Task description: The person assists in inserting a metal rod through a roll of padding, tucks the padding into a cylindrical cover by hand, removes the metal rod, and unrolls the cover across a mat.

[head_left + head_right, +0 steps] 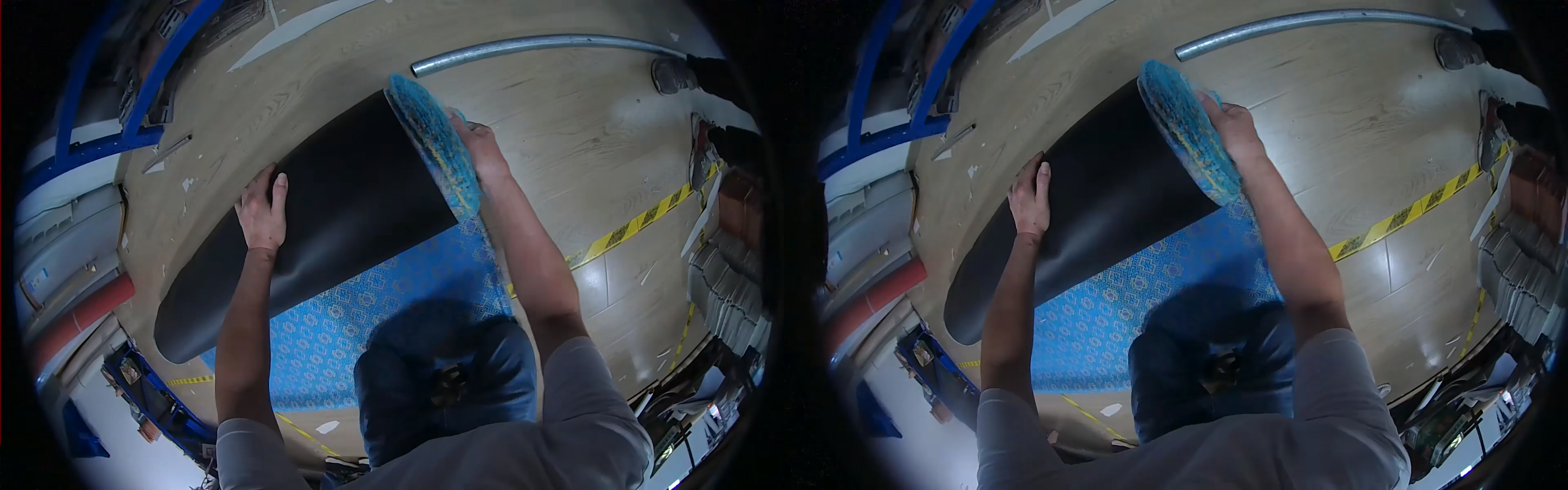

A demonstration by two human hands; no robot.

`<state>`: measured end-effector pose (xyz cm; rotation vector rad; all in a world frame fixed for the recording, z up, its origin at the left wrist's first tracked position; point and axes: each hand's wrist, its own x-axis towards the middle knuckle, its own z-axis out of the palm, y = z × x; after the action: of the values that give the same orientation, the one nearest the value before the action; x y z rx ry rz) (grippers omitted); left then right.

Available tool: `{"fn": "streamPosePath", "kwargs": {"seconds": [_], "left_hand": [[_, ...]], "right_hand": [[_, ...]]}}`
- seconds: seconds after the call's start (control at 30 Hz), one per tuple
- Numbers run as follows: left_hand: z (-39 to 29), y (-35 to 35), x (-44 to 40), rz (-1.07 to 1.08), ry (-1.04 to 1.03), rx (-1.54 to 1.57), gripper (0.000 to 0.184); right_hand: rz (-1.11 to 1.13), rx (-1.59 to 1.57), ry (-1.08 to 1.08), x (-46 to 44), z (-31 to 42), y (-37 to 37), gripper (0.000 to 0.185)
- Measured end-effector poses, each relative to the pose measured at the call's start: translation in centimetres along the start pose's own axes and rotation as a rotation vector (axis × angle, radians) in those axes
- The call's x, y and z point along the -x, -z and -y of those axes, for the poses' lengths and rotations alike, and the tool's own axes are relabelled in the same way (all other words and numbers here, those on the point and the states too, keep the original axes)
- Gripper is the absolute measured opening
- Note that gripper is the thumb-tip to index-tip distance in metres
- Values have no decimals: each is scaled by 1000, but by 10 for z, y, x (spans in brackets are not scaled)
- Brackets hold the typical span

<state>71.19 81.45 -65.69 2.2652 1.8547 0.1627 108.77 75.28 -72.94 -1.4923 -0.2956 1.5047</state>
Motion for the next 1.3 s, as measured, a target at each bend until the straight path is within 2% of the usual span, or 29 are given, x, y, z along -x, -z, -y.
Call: {"fn": "streamPosePath", "kwargs": {"seconds": [0.1,0.13,0.23,0.27,0.37,0.57,0.7,0.77,0.97,1.07,1.17,1.27,1.3], "left_hand": [[-3,4,0,32,0,9,52],[-3,3,0,21,-10,-2,52],[-2,3,-1,5,-23,-37,52],[-2,3,-2,12,-14,-43,52],[-4,5,-1,16,-17,-53,52],[-4,4,-1,-25,-55,-66,51],[-4,5,-2,-26,-50,-41,49],[-3,3,-2,-40,-63,-38,50],[-3,4,-4,-29,-51,-32,50],[-3,5,-3,-39,-58,-32,50],[-3,3,-7,-53,-67,-36,50],[-4,5,-3,-36,-63,-27,50],[-4,5,-4,-37,-59,-23,50]], "right_hand": [[96,113,-6,11,26,19,57],[81,195,14,9,27,19,65],[77,152,-116,17,49,9,76],[93,250,-114,0,40,18,85],[46,314,-191,-6,46,20,86],[76,458,-271,-5,64,15,84],[231,519,-415,-40,56,31,77],[265,473,-392,-18,72,7,71],[312,191,-377,-17,56,21,60],[403,139,-388,-25,46,40,61],[402,276,-449,-17,71,12,68],[763,343,-655,-47,80,36,69],[772,309,-647,-46,79,34,69]]}}
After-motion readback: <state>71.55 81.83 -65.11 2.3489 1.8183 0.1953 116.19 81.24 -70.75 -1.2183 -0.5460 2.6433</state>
